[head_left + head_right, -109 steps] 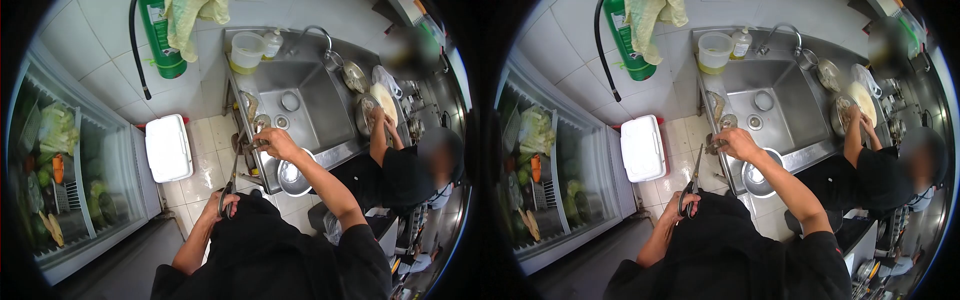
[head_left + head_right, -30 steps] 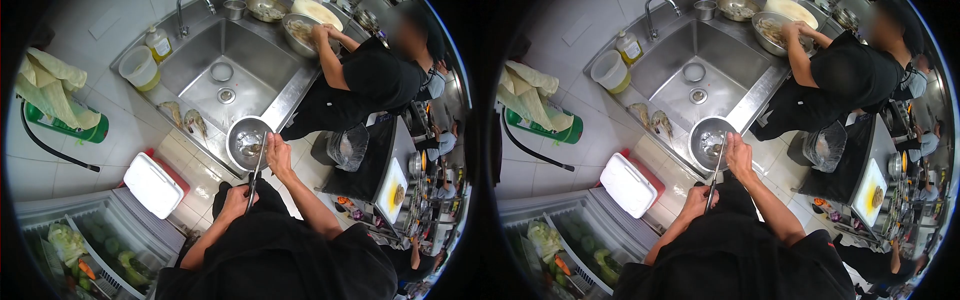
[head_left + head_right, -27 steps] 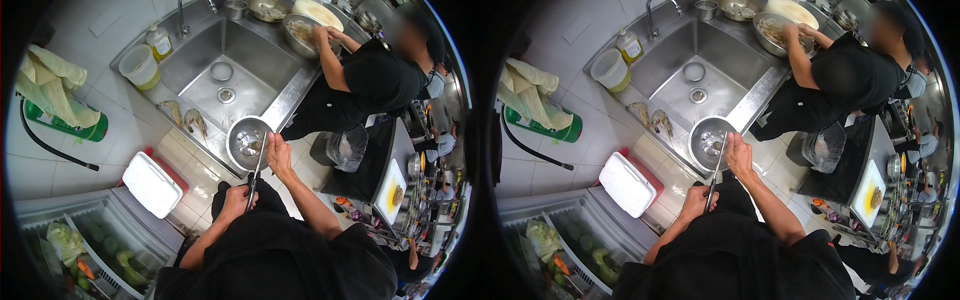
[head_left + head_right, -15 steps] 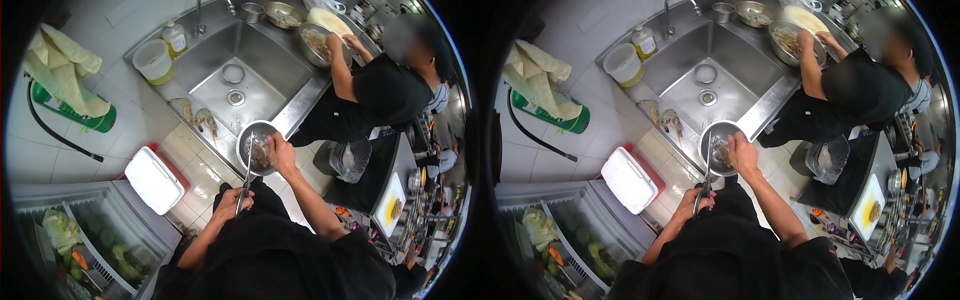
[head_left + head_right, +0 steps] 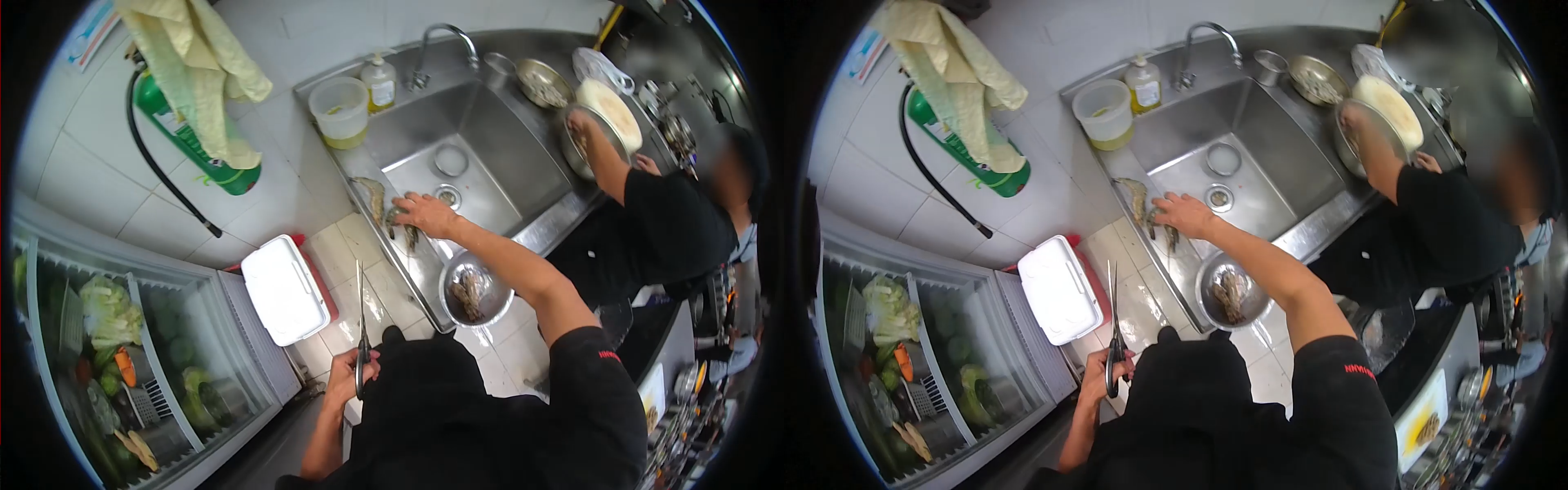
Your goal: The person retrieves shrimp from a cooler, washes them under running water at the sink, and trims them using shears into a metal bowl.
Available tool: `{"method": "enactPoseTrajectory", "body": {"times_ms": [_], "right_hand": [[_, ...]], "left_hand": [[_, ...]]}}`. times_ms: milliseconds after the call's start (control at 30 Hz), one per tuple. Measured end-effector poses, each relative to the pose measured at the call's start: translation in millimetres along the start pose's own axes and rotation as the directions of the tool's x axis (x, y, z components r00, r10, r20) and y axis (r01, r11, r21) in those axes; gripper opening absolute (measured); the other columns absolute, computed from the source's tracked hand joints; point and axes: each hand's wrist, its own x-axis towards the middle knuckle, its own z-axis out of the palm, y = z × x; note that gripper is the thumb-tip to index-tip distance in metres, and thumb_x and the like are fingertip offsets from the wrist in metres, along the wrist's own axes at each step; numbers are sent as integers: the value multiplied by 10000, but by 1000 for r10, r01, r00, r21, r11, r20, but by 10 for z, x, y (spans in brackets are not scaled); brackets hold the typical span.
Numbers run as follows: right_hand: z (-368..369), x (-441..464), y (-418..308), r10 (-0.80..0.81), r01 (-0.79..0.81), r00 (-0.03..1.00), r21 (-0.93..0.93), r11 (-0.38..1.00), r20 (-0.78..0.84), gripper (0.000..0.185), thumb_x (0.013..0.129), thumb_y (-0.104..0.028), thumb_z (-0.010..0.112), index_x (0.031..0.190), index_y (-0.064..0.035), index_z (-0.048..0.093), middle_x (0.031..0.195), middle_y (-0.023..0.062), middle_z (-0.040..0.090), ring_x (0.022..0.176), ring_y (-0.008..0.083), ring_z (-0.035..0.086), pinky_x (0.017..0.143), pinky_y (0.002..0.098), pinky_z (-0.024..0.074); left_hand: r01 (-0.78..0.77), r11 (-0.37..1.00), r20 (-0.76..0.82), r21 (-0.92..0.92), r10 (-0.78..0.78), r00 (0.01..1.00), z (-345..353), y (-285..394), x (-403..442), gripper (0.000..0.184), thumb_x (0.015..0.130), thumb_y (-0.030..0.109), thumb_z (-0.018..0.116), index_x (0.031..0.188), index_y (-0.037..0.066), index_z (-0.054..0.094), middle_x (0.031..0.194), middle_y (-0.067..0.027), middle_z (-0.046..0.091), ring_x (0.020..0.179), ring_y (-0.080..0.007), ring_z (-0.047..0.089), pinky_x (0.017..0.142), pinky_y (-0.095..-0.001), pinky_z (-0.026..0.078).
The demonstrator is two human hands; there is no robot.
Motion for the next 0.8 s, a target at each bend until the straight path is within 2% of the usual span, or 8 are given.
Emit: {"method": "enactPoseTrajectory", "body": {"times_ms": [67, 167, 333, 400, 467, 500, 633, 800], "right_hand": [[50, 110, 147, -77, 79, 991, -10, 997, 112, 344, 770, -37, 551, 1084, -174, 579, 1273, 94, 426, 1104, 289, 477, 857, 379, 457], [-11, 117, 176, -27, -13, 953, 130, 991, 301, 325, 774, -56, 566, 1081, -163, 579, 1249, 102, 435, 1070, 308, 506, 839, 407, 471], [-324, -1, 163, 93, -138, 977, 232, 963, 194, 288, 785, -107, 615, 1069, -137, 580, 1199, 104, 461, 1065, 304, 514, 822, 423, 480], [-470, 136, 160, 60, -86, 993, 301, 950, 97, 227, 805, -161, 628, 1022, -105, 596, 1064, 111, 554, 996, 304, 553, 782, 421, 474], [-956, 410, -79, 261, -344, 928, 347, 872, 265, 219, 813, -230, 640, 959, -69, 611, 885, 131, 611, 877, 322, 588, 729, 420, 461], [-1054, 545, -146, 248, -298, 953, 378, 877, 175, 275, 840, -314, 625, 909, -48, 616, 752, 151, 617, 752, 343, 597, 678, 423, 446], [-1556, 1066, -522, 196, -226, 974, 474, 851, 111, 336, 878, -384, 580, 905, -50, 609, 729, 147, 628, 697, 348, 591, 644, 425, 438], [-1509, 1136, -836, 91, -139, 988, 466, 874, 125, 324, 882, -371, 564, 937, -53, 593, 761, 164, 624, 754, 374, 596, 671, 443, 446]], "left_hand": [[27, 1000, -69, 4, -27, 997, -57, -42, -110, 249, 742, 59, 609, 946, -83, 603, 716, -93, 623, 630, -136, 589, 591, -257, 471], [10, 997, -130, -79, -20, 991, -107, -172, -246, 239, 741, 48, 616, 941, -83, 605, 719, -97, 626, 623, -136, 593, 590, -256, 480], [46, 968, -177, -248, -92, 980, -87, -312, -349, 239, 742, 34, 618, 946, -89, 606, 715, -101, 626, 601, -140, 592, 576, -266, 498], [47, 960, -142, -276, -89, 986, -54, -279, -337, 253, 745, 50, 627, 955, -88, 606, 727, -104, 626, 619, -148, 599, 591, -269, 502], [47, 955, -110, -294, -82, 990, -15, -120, -338, 267, 747, 67, 637, 963, -88, 607, 739, -107, 626, 638, -156, 606, 605, -273, 506], [75, 945, -58, -320, -99, 993, 42, 28, -332, 291, 746, 89, 647, 973, -89, 606, 764, -113, 626, 670, -165, 611, 631, -276, 508], [24, 915, 85, -403, 11, 996, 81, 221, -169, 373, 734, 106, 640, 1049, -86, 584, 879, -127, 628, 806, -192, 624, 739, -283, 505], [-23, 823, 135, -567, 120, 984, -56, 330, 167, 460, 701, 132, 604, 1110, -69, 537, 974, -163, 617, 921, -273, 634, 848, -376, 511]]}}
